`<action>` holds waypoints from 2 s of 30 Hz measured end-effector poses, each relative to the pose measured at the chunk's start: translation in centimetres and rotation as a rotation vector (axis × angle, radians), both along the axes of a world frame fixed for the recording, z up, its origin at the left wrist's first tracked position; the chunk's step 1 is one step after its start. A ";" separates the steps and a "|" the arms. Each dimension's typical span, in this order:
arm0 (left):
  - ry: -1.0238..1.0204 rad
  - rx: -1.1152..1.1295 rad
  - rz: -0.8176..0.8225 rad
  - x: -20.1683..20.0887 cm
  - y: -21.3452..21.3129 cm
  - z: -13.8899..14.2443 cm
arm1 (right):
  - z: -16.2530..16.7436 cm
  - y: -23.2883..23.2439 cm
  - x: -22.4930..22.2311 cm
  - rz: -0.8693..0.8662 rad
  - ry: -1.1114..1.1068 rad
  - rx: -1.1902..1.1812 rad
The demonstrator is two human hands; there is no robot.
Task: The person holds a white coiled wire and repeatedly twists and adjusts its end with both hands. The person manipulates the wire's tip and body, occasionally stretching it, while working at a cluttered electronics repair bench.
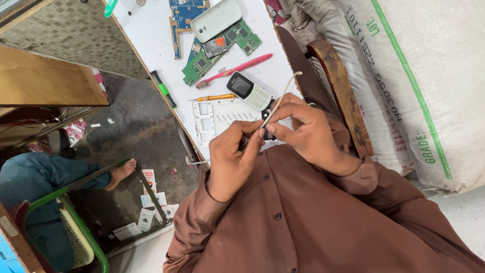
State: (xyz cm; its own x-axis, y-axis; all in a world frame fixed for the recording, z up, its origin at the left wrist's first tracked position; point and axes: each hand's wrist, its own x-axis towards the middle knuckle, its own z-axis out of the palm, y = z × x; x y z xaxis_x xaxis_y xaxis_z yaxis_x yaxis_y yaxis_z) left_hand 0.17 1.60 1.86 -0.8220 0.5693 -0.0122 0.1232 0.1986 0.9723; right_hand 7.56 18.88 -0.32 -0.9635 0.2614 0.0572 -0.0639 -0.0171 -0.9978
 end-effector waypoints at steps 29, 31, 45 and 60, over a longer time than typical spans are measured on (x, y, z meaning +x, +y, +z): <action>0.528 0.075 -0.306 -2.0 -0.5 0.8 | 0.3 5.1 -1.8 0.494 -0.282 -0.253; 0.584 0.073 -0.304 -1.8 -0.6 0.8 | -0.2 5.5 -2.0 0.545 -0.313 -0.212; 0.429 0.023 0.145 -1.4 -2.6 0.6 | -3.7 9.0 -1.0 0.670 -0.664 0.792; 0.045 0.197 0.445 -1.2 -0.9 -2.3 | -2.8 9.4 2.2 0.747 -0.641 0.753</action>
State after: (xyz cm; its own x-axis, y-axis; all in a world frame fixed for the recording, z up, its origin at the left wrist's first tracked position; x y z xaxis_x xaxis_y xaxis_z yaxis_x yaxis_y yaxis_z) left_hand -1.08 0.72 -0.39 -0.9834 0.1509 0.1012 0.1105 0.0544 0.9924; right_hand 9.75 28.30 -3.16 -0.7719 -0.2574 -0.5813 0.2181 0.7517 -0.6224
